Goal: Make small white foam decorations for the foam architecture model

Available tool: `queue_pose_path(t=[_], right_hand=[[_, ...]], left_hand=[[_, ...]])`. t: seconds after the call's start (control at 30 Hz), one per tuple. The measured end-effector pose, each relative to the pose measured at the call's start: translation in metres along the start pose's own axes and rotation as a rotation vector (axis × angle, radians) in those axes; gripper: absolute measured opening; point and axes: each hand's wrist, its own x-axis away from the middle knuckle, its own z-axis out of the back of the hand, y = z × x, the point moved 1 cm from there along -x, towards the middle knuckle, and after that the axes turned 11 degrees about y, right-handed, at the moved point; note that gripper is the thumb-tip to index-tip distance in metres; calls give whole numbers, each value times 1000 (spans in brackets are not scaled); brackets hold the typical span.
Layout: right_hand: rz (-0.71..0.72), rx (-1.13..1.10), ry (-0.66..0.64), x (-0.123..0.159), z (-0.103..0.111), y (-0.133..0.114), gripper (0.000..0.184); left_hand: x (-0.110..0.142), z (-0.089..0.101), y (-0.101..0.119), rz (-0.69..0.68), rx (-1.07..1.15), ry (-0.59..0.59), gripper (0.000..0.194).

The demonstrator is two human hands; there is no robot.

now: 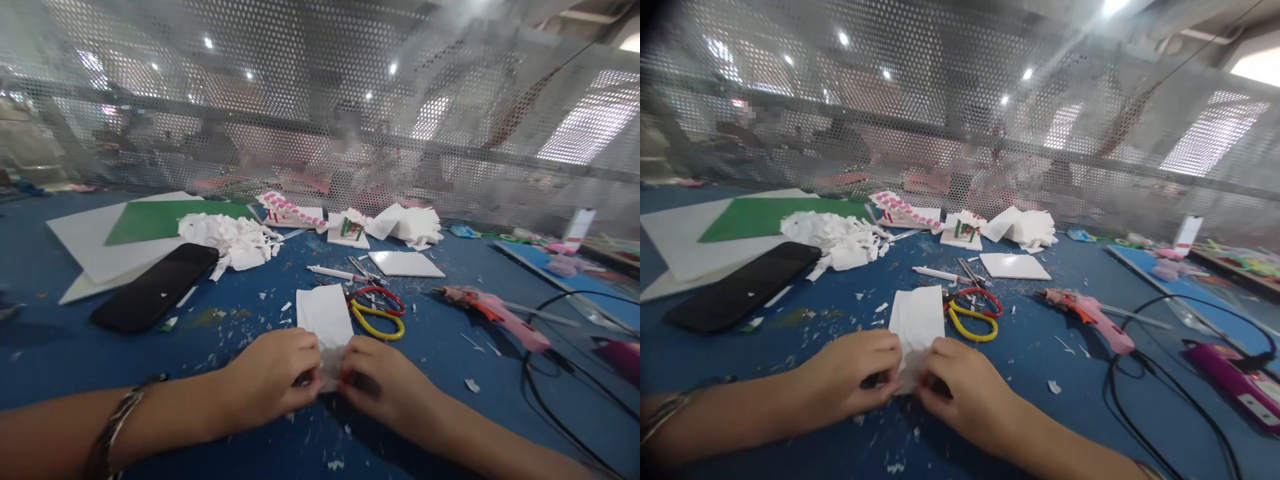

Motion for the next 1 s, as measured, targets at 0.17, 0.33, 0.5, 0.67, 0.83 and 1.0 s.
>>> queue_pose_path(t=[0.17,0.33,0.5,0.67,0.83,1.0], right_hand=[[-71,-17,66,-2,-5,-1,8],[-110,12,43,-3,-4,-2,7],[-43,126,36,-1,-7,0,8],[152,150,-44,-1,-4,1,10],[85,20,-91,0,7,1,12],[-11,-59,-113,0,6,3,8]], left_hand=[[-1,1,-1,27,-20,-37,11],[-1,0,-2,32,-11,-56,12],[-2,1,-2,16,-44,-83,11],[-3,9,-4,-102,-26,-119,8],[-4,13,-6,-160,7,-174,17],[-2,9,-7,-106,30,-150,12]])
